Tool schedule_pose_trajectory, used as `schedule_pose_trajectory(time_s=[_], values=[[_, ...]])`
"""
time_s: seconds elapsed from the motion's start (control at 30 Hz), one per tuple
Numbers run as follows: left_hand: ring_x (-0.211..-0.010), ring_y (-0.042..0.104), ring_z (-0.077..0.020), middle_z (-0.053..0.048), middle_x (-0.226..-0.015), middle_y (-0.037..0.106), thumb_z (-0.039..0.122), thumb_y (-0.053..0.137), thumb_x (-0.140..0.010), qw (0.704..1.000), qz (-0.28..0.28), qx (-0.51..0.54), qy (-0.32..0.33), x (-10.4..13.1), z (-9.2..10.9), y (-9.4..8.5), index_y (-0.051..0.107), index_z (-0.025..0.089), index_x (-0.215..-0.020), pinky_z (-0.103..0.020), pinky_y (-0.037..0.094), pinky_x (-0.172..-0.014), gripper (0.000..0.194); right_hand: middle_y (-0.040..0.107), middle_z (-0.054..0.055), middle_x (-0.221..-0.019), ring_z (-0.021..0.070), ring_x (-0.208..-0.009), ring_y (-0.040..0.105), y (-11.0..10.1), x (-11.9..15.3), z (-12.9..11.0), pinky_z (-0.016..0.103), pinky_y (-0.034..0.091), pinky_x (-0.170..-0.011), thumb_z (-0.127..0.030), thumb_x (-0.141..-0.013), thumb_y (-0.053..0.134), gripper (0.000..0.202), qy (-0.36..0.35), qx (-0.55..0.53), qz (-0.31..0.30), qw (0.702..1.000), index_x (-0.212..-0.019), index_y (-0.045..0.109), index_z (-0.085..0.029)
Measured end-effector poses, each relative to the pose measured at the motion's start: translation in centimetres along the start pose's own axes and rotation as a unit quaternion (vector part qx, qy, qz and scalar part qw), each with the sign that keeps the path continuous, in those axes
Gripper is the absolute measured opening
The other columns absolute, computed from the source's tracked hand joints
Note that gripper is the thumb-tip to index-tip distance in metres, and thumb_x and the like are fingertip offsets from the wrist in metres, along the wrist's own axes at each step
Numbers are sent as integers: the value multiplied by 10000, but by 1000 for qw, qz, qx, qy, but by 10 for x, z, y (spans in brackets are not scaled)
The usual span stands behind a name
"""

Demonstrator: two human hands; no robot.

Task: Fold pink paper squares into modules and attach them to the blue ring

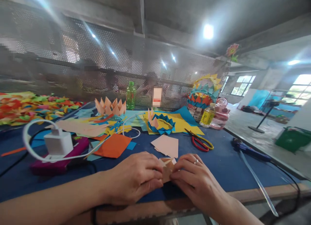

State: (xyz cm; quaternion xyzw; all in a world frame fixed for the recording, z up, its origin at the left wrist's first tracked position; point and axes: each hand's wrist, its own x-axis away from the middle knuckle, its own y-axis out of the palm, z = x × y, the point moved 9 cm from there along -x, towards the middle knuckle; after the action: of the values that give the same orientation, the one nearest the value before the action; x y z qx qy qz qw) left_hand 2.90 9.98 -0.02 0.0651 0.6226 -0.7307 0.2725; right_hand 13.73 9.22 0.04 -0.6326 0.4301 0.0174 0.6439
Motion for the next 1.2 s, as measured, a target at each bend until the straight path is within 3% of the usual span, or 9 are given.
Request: schedule_pose_trajectory(time_s=[0.3,0.43,0.73,1.03,1.2], values=[[-912,644,-237,-111,-950,719,229,515,-942,998,-1,-33,49,5,14,-4,634,154,-1129,-357,503,-819,235,700,-6,-983,124,-958,611,18,-3,29,271,438,-887,-191,-910,631,130,84,-187,-104,973,-978,717,-262],[-898,652,-233,-110,-933,720,239,510,-943,997,21,-34,61,6,18,-7,633,152,-1128,-340,513,-821,239,701,5,-894,142,-927,622,25,-5,44,270,454,-856,-263,-899,651,82,147,-231,-119,954,-873,724,-236],[-884,660,-226,-102,-900,724,234,477,-957,998,31,-25,41,6,17,-11,645,145,-1099,-322,522,-822,237,658,3,-806,141,-778,599,32,-2,56,256,427,-712,-242,-871,639,132,256,-164,-95,948,-751,629,-185],[-876,662,-231,-101,-910,728,196,446,-953,999,29,2,28,4,17,-15,667,164,-1060,-333,528,-824,247,605,-20,-744,129,-726,539,31,-5,51,248,384,-661,-64,-782,632,163,249,-121,-61,959,-693,564,-183],[-885,662,-223,-86,-913,728,171,426,-953,999,26,15,19,3,17,-18,659,178,-1067,-325,524,-829,260,587,-24,-727,130,-714,525,31,-4,52,245,374,-638,-81,-773,659,193,248,-108,-47,961,-675,532,-189]])
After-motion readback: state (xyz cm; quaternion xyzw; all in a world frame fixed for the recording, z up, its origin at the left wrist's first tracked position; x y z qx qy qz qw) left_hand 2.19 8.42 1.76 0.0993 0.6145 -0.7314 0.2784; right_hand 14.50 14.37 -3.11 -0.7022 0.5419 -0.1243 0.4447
